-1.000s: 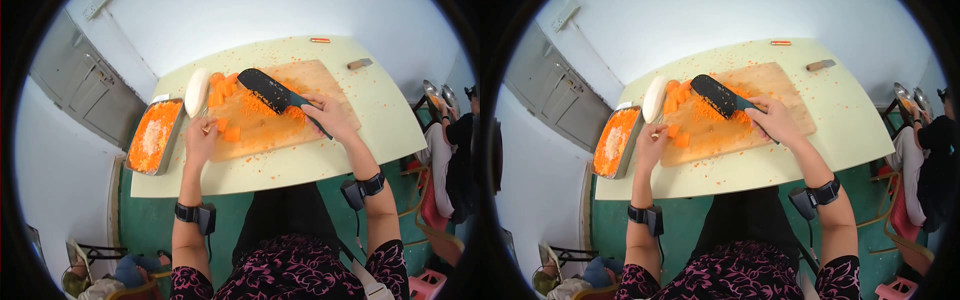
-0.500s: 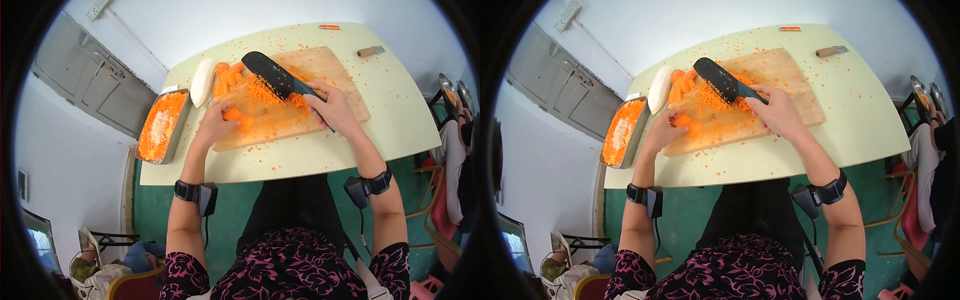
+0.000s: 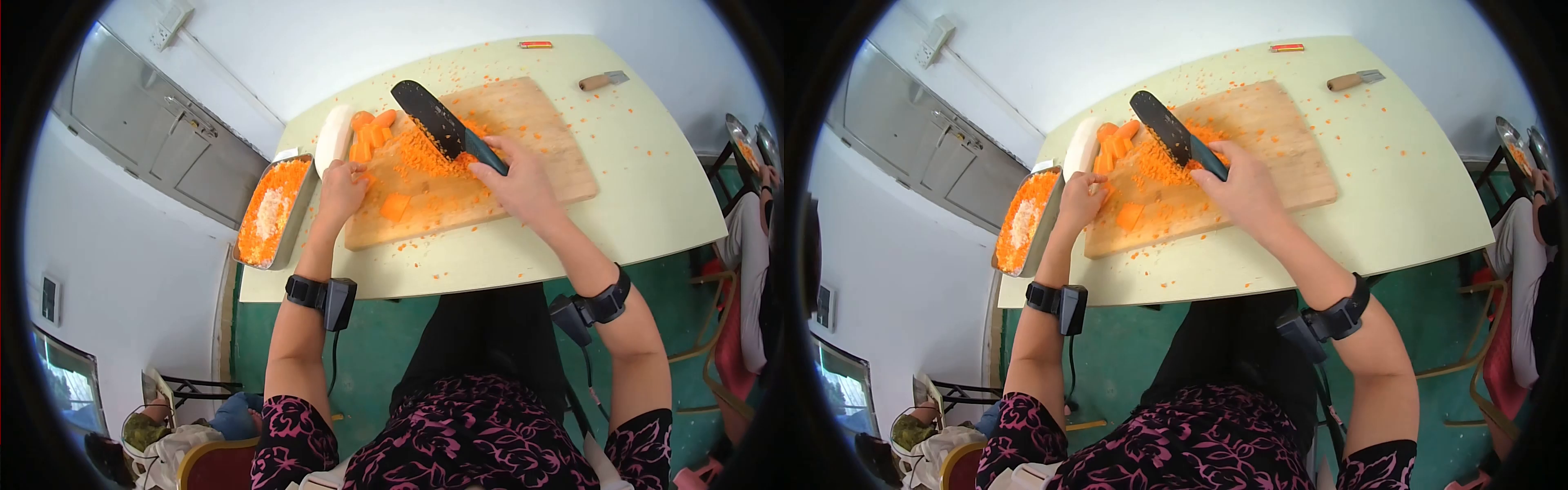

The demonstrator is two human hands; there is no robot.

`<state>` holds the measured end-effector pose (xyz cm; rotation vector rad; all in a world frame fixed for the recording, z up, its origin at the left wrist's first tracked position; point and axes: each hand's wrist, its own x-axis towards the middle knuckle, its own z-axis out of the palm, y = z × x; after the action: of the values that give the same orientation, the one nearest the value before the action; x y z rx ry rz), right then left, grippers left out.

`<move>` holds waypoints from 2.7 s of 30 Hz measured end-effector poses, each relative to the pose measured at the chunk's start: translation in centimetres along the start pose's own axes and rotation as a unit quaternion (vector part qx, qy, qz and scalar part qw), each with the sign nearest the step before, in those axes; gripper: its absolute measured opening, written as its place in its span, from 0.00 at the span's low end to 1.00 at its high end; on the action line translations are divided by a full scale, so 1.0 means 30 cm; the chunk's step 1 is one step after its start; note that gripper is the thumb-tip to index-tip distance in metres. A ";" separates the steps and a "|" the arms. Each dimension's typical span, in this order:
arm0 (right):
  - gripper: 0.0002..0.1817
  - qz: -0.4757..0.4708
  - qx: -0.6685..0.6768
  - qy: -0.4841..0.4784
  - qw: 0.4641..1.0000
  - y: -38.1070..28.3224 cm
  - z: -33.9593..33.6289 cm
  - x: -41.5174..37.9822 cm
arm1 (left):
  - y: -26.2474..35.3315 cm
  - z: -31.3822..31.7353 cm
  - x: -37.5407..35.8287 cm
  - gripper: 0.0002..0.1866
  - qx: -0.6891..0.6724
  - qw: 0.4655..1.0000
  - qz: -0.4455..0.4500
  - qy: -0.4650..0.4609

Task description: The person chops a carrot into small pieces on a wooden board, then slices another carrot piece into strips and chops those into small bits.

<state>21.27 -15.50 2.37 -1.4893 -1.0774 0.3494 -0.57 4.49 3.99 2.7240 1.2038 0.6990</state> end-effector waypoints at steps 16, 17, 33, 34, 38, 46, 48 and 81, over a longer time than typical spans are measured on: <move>0.15 0.195 0.253 -0.110 0.941 -0.008 -0.060 0.045 | 0.336 0.081 0.020 0.40 0.040 0.958 0.260 -0.111; 0.14 0.197 0.253 -0.124 0.939 -0.002 -0.067 0.049 | 0.329 0.080 0.014 0.40 0.070 0.958 0.252 -0.115; 0.07 0.200 0.275 -0.125 0.932 -0.008 -0.095 0.058 | 0.279 0.034 0.123 0.34 0.074 0.969 0.178 -0.152; 0.06 0.191 0.292 -0.102 0.932 -0.002 -0.096 0.065 | 0.287 0.005 0.123 0.32 0.080 0.967 0.150 -0.191; 0.07 0.183 0.333 -0.041 0.924 0.015 -0.091 0.063 | 0.181 -0.026 0.064 0.24 -0.085 0.965 0.170 -0.182; 0.08 0.161 0.231 -0.085 0.956 -0.069 -0.098 0.043 | 0.085 -0.054 -0.214 0.21 -0.106 0.980 0.155 -0.060; 0.10 0.164 0.183 -0.140 0.959 -0.136 -0.097 0.035 | 0.127 -0.015 -0.254 0.19 -0.085 0.977 0.198 -0.005; 0.15 0.144 -0.096 -0.136 0.975 -0.302 -0.102 -0.074 | 0.155 0.027 -0.208 0.08 -0.100 0.974 0.196 0.062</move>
<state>18.62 -20.34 10.51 -1.8143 -1.1335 0.6862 -0.71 -3.10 2.12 2.7993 0.5696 0.9838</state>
